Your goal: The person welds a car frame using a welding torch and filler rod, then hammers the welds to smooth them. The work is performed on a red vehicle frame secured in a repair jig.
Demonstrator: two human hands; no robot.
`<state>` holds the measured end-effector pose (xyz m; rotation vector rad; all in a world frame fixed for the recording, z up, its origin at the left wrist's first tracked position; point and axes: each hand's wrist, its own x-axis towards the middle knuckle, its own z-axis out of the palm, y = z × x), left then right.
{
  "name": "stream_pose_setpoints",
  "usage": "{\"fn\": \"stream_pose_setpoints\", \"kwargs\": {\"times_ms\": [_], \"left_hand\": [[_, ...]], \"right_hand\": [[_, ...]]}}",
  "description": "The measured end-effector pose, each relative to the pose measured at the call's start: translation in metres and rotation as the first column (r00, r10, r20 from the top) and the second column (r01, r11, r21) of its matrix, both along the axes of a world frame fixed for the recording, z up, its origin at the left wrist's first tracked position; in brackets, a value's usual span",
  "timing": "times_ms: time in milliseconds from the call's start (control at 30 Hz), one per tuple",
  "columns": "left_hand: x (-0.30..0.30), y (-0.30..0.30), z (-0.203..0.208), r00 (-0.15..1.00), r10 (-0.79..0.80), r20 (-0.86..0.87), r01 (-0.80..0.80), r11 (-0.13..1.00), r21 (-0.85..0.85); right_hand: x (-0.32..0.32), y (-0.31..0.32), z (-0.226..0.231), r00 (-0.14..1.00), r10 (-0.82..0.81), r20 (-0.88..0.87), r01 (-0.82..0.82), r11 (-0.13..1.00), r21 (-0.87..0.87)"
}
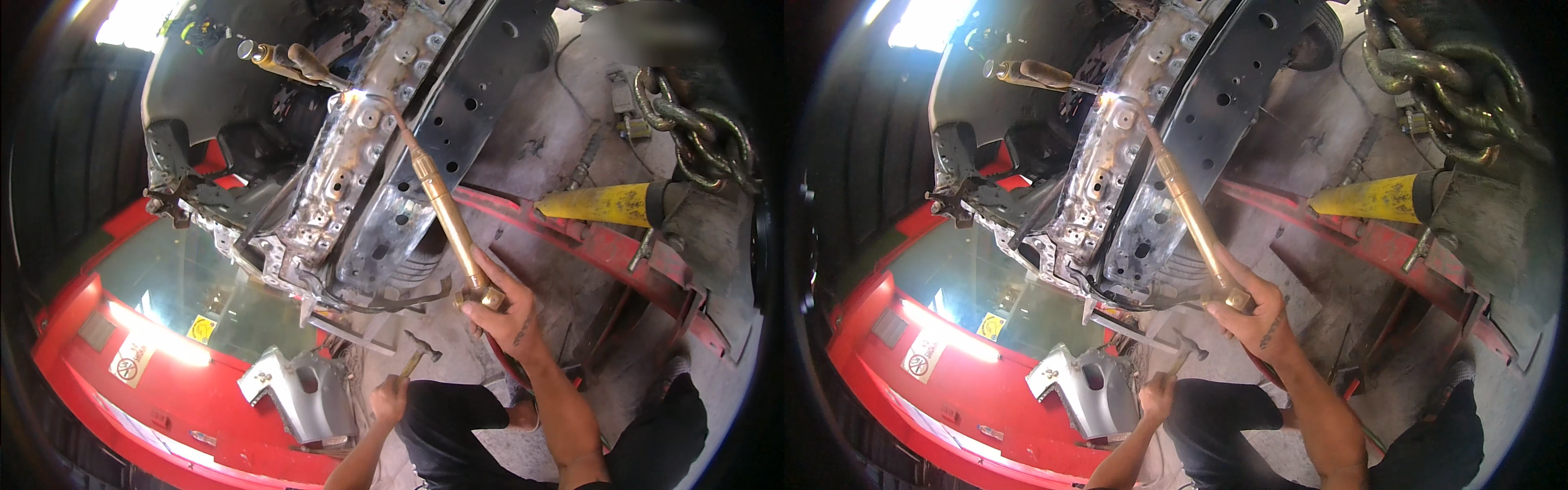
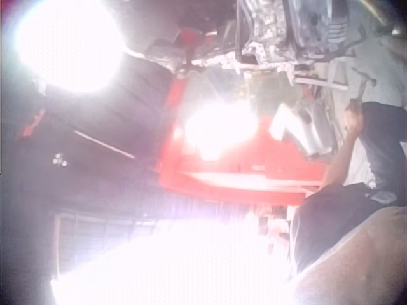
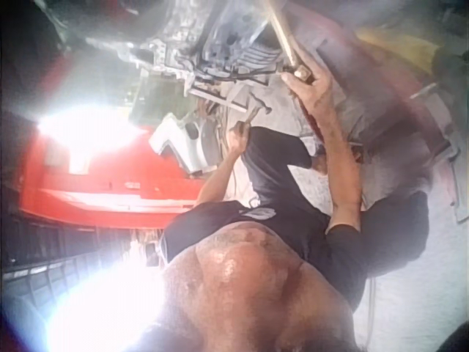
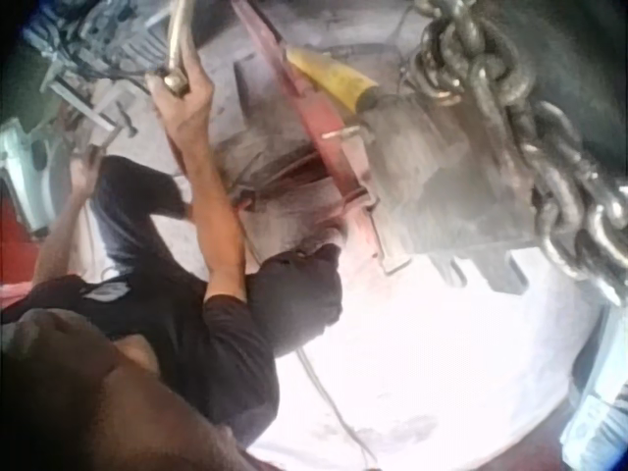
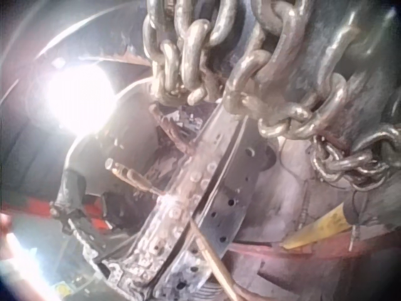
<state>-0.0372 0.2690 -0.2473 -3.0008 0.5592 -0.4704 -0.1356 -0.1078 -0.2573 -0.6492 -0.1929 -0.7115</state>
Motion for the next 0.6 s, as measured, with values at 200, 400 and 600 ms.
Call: {"fn": "stream_pose_setpoints", "kwargs": {"times_ms": [200, 400, 600], "left_hand": [[0.003, 0.001, 0.003, 0.998, 0.046, -0.033, -0.043, 0.996, 0.077], [0.008, -0.002, 0.001, 0.996, 0.077, -0.041, -0.072, 0.991, 0.116], [0.004, -0.018, 0.006, 0.994, 0.083, -0.073, -0.073, 0.988, 0.133]], "right_hand": [[-0.006, -0.009, 0.006, 0.999, -0.043, 0.001, 0.043, 0.999, 0.033], [-0.01, -0.016, 0.007, 0.997, -0.075, -0.026, 0.076, 0.996, 0.047], [-0.008, -0.018, 0.006, 0.995, -0.101, -0.013, 0.102, 0.994, 0.05]]}}
